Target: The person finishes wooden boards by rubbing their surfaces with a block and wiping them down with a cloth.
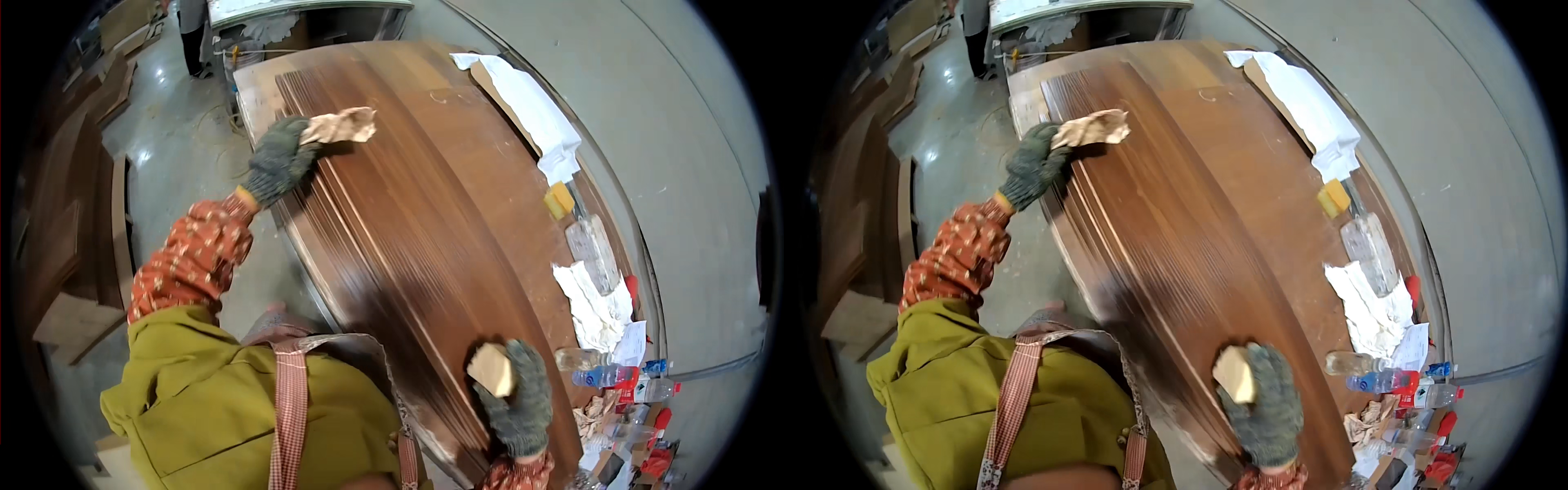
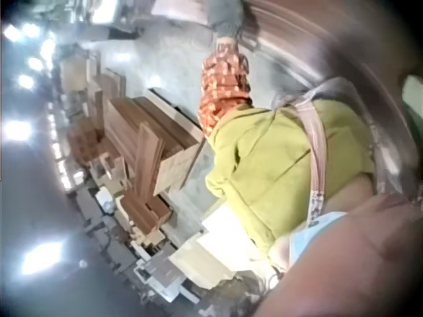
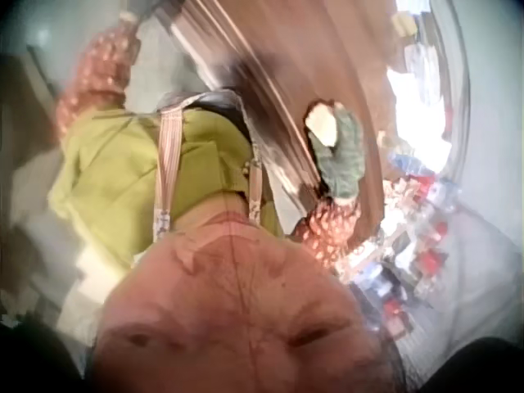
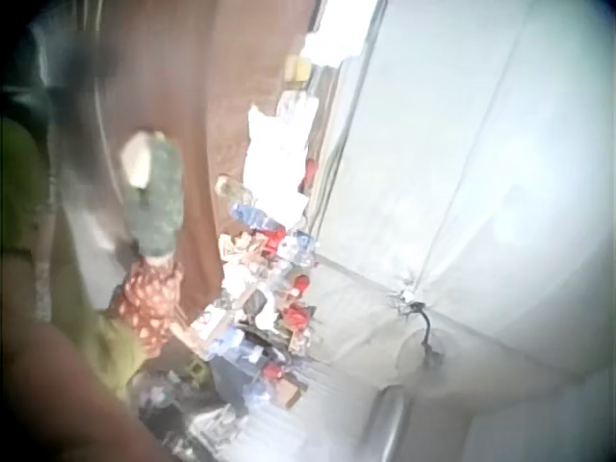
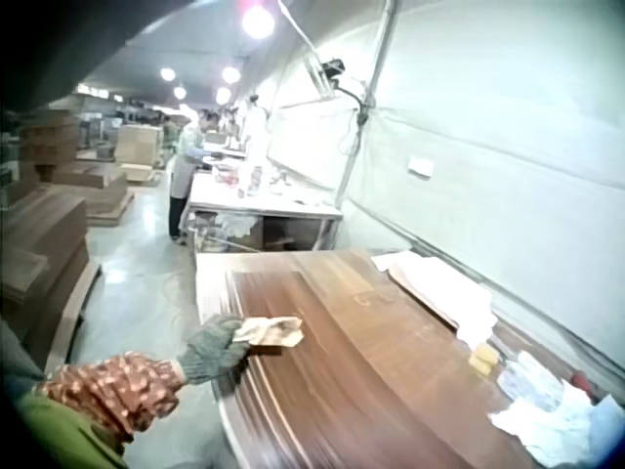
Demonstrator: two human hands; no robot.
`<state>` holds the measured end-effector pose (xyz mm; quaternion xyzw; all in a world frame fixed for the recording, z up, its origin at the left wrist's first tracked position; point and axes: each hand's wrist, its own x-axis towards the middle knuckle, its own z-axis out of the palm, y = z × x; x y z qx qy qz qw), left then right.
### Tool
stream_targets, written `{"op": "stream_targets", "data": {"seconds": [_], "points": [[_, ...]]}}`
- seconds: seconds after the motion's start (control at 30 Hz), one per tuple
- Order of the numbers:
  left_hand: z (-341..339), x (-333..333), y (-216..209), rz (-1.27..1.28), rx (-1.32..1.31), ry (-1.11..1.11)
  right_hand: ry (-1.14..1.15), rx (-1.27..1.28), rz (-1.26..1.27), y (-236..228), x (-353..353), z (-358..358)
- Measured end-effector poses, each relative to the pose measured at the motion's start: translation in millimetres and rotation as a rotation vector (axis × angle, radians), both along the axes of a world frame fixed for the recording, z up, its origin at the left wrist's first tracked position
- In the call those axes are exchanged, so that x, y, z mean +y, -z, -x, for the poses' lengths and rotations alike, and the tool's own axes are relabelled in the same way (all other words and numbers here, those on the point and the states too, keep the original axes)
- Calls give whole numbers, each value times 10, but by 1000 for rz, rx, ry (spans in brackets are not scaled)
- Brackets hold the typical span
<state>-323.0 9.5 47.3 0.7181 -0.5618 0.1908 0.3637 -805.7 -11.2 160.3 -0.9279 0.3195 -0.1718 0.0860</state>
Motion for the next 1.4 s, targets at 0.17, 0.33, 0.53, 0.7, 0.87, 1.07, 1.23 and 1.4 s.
{"op": "stream_targets", "data": {"seconds": [0.17,0.33,0.53,0.7,0.87,1.07,1.23,1.4], "points": [[-712,804,510,230,382,-89,-90,172,-49,-1,-151,-1447],[-1287,1710,964,59,512,-404,-336,183,-92,-91,-640,-2525],[-1346,2642,1508,73,647,-709,-640,237,-151,-54,-1071,-4077],[-1127,3106,1894,105,847,-784,-676,309,-101,51,-1436,-5183],[-1197,3150,1968,112,880,-721,-643,245,141,179,-1606,-5886],[-1207,2958,1900,163,826,-646,-609,583,32,-37,-1432,-5447],[-1272,2760,2058,246,936,-505,-674,345,86,107,-1483,-5660],[-1288,2397,1995,262,994,-409,-537,303,73,176,-1644,-5870]]}}
